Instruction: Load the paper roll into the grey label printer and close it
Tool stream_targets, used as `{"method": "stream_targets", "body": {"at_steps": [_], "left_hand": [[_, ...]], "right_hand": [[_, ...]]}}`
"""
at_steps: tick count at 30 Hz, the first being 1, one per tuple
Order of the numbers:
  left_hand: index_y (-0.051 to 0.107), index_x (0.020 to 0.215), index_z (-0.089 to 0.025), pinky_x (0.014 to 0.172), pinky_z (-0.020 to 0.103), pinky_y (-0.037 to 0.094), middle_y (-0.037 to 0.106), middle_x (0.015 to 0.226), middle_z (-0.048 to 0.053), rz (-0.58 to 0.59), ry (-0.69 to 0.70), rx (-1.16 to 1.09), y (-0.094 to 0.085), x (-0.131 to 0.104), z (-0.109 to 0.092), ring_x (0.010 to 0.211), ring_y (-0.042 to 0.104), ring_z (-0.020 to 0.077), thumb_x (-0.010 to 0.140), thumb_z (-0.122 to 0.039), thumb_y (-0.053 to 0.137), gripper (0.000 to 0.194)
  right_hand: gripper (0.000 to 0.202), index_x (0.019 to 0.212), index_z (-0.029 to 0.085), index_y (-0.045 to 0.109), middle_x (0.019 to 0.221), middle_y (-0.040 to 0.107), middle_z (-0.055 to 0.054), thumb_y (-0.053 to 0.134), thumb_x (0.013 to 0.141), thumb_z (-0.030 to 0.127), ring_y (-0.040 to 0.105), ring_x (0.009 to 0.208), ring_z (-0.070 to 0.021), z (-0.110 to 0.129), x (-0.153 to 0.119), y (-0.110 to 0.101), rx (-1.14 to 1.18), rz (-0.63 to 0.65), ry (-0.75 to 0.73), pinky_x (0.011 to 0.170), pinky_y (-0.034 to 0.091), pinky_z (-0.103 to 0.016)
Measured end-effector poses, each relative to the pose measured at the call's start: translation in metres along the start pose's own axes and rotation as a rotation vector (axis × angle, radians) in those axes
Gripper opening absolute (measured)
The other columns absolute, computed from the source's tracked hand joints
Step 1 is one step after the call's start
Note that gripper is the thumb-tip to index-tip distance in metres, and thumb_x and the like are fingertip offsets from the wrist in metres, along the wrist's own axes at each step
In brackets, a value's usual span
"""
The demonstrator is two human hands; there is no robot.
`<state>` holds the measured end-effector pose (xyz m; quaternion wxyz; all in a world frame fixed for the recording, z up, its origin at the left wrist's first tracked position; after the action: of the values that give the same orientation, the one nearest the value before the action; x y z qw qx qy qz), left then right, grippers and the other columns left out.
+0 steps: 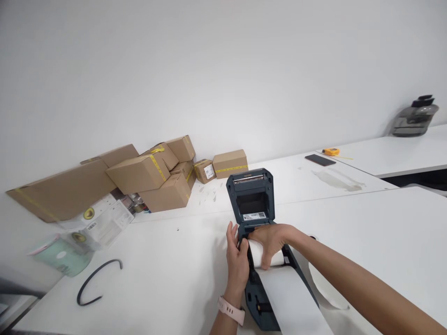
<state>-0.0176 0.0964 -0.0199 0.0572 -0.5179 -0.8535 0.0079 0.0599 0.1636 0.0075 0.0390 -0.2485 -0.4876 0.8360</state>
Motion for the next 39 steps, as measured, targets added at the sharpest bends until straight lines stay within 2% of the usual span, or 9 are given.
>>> {"method": "stream_targets", "body": {"at_steps": [4, 7, 10, 13, 19, 24, 30, 35, 39], "left_hand": [[0.029, 0.153, -0.023, 0.118, 0.032, 0.036, 0.042, 0.159, 0.010, 0.012, 0.014, -0.024, 0.001, 0.001, 0.001, 0.147, 0.039, 0.0197, 0.096, -0.032, 0.047, 0.060], [0.030, 0.153, -0.023, 0.118, 0.034, 0.035, 0.044, 0.157, 0.011, 0.020, 0.012, -0.028, 0.001, 0.000, 0.000, 0.146, 0.041, 0.0207, 0.097, -0.034, 0.047, 0.059], [0.032, 0.152, -0.025, 0.118, 0.036, 0.035, 0.044, 0.157, 0.009, 0.018, -0.012, -0.015, 0.001, -0.001, -0.001, 0.145, 0.042, 0.0213, 0.097, -0.033, 0.047, 0.057], [0.033, 0.151, -0.026, 0.119, 0.036, 0.035, 0.043, 0.158, 0.009, 0.025, -0.014, 0.000, 0.002, -0.002, -0.003, 0.146, 0.041, 0.0212, 0.097, -0.033, 0.046, 0.056], [0.035, 0.150, -0.024, 0.118, 0.034, 0.036, 0.041, 0.160, 0.012, 0.014, -0.008, -0.033, 0.002, 0.000, -0.006, 0.146, 0.042, 0.0217, 0.094, -0.033, 0.053, 0.059], [0.028, 0.154, -0.025, 0.117, 0.035, 0.038, 0.028, 0.166, 0.012, -0.019, -0.078, -0.100, -0.003, -0.016, 0.001, 0.148, 0.037, 0.0241, 0.096, -0.043, 0.051, 0.065], [0.031, 0.153, -0.029, 0.116, 0.034, 0.040, 0.031, 0.165, 0.005, -0.147, -0.106, -0.195, -0.027, -0.066, 0.002, 0.149, 0.035, 0.0229, 0.099, -0.057, 0.034, 0.061], [0.032, 0.153, -0.028, 0.123, 0.039, 0.029, 0.030, 0.165, 0.007, -0.170, -0.012, -0.116, -0.032, -0.095, -0.015, 0.153, 0.027, 0.0257, 0.097, -0.060, 0.035, 0.064], [0.026, 0.156, -0.027, 0.121, 0.039, 0.033, 0.024, 0.168, 0.008, -0.078, -0.119, -0.096, -0.014, -0.106, 0.001, 0.152, 0.028, 0.0293, 0.091, -0.060, 0.050, 0.077]], "right_hand": [[0.075, 0.123, 0.018, 0.067, 0.123, 0.068, -0.014, 0.085, 0.056, 0.048, 0.060, 0.117, -0.0404, 0.007, -0.013, -0.008, 0.028, -0.149, -0.044, 0.096, 0.048, -0.047], [0.039, 0.102, 0.020, 0.074, 0.102, 0.074, -0.009, 0.073, 0.076, 0.050, 0.069, 0.097, -0.0310, 0.021, -0.041, -0.036, 0.134, -0.334, -0.116, 0.084, 0.052, -0.040], [0.031, 0.087, 0.025, 0.072, 0.089, 0.073, -0.006, 0.055, 0.094, 0.049, 0.067, 0.087, -0.0236, 0.022, -0.092, -0.103, 0.256, -0.899, -0.183, 0.079, 0.053, -0.037], [0.030, 0.105, 0.029, 0.070, 0.113, 0.071, -0.008, 0.050, 0.098, 0.050, 0.061, 0.111, -0.0285, 0.010, -0.143, -0.152, 0.147, -1.487, -0.107, 0.100, 0.045, -0.049], [0.053, 0.121, 0.027, 0.067, 0.121, 0.069, -0.007, 0.031, 0.101, 0.061, 0.061, 0.114, -0.0255, -0.021, -0.107, -0.170, 0.423, -1.262, -0.049, 0.104, 0.045, -0.048], [0.035, 0.114, 0.030, 0.068, 0.126, 0.066, -0.005, 0.040, 0.103, 0.047, 0.058, 0.122, -0.0240, 0.007, -0.138, -0.134, 0.379, -1.382, -0.177, 0.107, 0.044, -0.045], [0.040, 0.134, 0.045, 0.059, 0.145, 0.057, -0.001, 0.043, 0.099, 0.035, 0.049, 0.137, -0.0346, 0.040, -0.174, -0.013, 0.192, -1.402, -0.333, 0.112, 0.039, -0.060], [0.052, 0.149, 0.046, 0.043, 0.150, 0.054, 0.001, 0.035, 0.098, 0.038, 0.048, 0.138, -0.0382, 0.032, -0.167, 0.075, 0.212, -1.235, -0.179, 0.112, 0.038, -0.066], [0.056, 0.153, 0.043, 0.038, 0.153, 0.050, -0.001, 0.037, 0.098, 0.033, 0.047, 0.140, -0.0373, 0.034, -0.166, 0.096, 0.207, -1.213, -0.104, 0.111, 0.040, -0.067]]}}
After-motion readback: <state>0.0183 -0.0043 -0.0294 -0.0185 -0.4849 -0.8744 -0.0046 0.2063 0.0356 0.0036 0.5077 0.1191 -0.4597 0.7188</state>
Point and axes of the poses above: each hand's wrist, its own x-axis towards the middle knuckle, its own y-axis out of the palm, z = x × y, the point moved 9 cm from there along x, towards the middle knuckle
